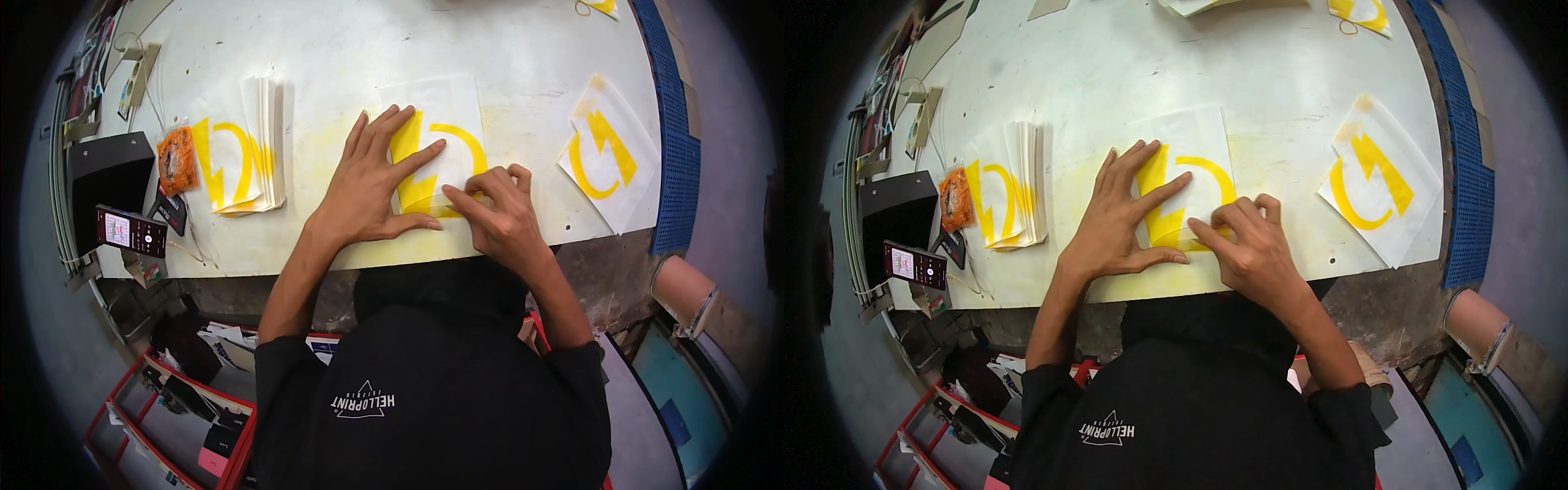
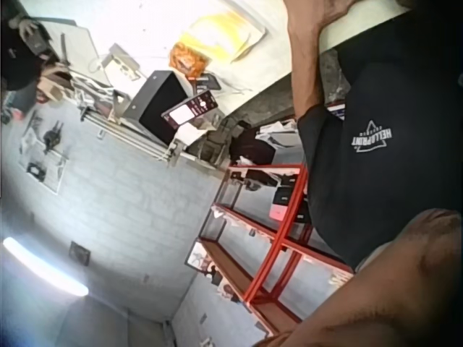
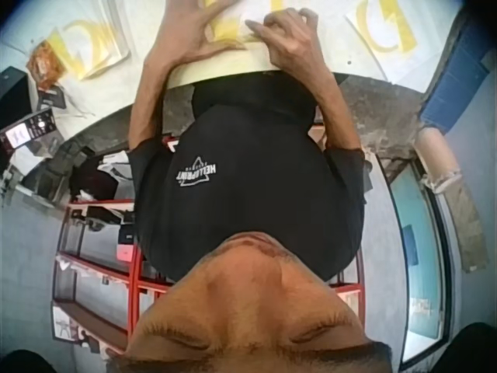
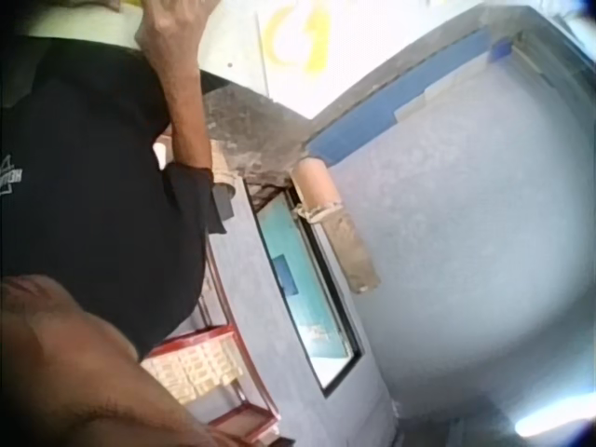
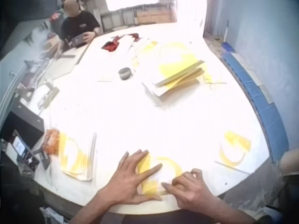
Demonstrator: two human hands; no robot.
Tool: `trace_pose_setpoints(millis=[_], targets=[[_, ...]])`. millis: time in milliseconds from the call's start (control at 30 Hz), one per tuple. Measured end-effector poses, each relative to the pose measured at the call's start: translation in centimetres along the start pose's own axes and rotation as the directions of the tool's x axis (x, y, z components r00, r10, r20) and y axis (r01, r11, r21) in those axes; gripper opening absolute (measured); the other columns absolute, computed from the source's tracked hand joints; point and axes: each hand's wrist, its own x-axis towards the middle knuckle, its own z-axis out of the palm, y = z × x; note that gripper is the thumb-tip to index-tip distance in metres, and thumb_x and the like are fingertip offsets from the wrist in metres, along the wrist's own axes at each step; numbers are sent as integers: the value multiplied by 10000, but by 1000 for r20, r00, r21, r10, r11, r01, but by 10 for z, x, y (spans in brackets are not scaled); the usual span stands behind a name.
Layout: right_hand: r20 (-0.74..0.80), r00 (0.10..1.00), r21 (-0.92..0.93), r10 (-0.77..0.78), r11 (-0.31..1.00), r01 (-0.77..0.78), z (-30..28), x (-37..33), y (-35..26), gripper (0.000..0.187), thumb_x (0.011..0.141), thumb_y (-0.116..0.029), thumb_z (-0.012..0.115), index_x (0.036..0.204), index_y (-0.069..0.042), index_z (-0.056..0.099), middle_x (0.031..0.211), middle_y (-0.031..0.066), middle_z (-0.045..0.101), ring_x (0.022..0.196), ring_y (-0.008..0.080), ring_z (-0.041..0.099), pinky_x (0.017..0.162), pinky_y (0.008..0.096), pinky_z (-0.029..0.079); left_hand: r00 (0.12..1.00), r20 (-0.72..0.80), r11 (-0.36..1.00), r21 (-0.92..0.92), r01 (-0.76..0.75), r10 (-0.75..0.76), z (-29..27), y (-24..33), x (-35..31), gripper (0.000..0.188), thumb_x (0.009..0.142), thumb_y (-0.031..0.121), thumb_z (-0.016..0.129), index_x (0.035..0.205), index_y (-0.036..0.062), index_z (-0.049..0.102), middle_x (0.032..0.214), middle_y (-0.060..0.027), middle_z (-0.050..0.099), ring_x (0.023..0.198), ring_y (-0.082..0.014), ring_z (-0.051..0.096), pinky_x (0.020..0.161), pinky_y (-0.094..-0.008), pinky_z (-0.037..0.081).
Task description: The person repeatedly peels a yellow lightning-bolt sticker from its backing paper and places it on a worktable. The action is performed one at a time in a repetitive loop without visible final stacking or packaging.
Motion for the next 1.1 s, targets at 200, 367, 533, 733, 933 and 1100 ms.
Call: trace_pose_setpoints(millis=[200, 367, 533, 733, 933, 1100], targets=[[-173, 965, -78, 199, 974, -215, -28, -37, 22, 278, 874, 6, 764, 1143, -63, 773, 923, 74, 652, 862, 241, 627, 872, 410, 420, 1000, 0, 999, 36, 10, -10, 1, -3, -4, 903, 753, 648, 867, 1536, 278, 613, 1677, -221, 353, 1592, -425, 278, 1326, -614, 141], [-302, 877, 107, 373, 928, -357, -39, -66, 24, 261, 914, -12, 775, 1172, -19, 739, 929, 99, 702, 887, 266, 646, 875, 405, 458, 995, -100, 998, 53, -22, 27, -1, 13, -4, 846, 740, 520, 923, 1476, 195, 660, 1597, -207, 463, 1515, -417, 405, 1302, -595, 216], [-290, 893, -33, 344, 929, -369, -33, -49, 27, 315, 920, -65, 804, 1223, -21, 728, 1032, 128, 694, 972, 292, 648, 912, 424, 470, 972, -219, 997, -3, -83, 80, 43, 45, -34, 404, 803, 187, 901, 1184, 129, 780, 1018, -80, 685, 1027, -289, 643, 1053, -556, 414], [-392, 844, -151, 366, 880, -451, -61, -79, 60, 514, 912, -154, 835, 1383, -33, 669, 1243, 164, 664, 1201, 373, 592, 1057, 503, 466, 693, -465, 609, -792, -47, -551, 19, 13, -45, 150, 942, -81, 677, 1052, 20, 667, 961, -35, 644, 918, -192, 620, 829, -305, 502], [-237, 913, -374, 332, 836, -401, -88, -86, 75, 337, 937, -78, 780, 1267, -23, 732, 1394, 170, 671, 1319, 384, 620, 1165, 514, 443, 311, -777, 608, -625, -489, -548, -80, -44, -102, 247, 1050, 5, 636, 1294, 42, 634, 1352, -101, 687, 1222, -227, 659, 1147, -461, 492], [-224, 950, -507, 217, 806, -304, -84, -106, 93, 162, 964, -11, 718, 1124, -13, 743, 1290, 164, 724, 1282, 361, 656, 1146, 513, 453, 733, -674, 926, 213, 312, -92, -107, -59, -135, 284, 840, -123, 713, 1056, 52, 774, 1041, -105, 724, 1020, -303, 689, 931, -415, 526]])
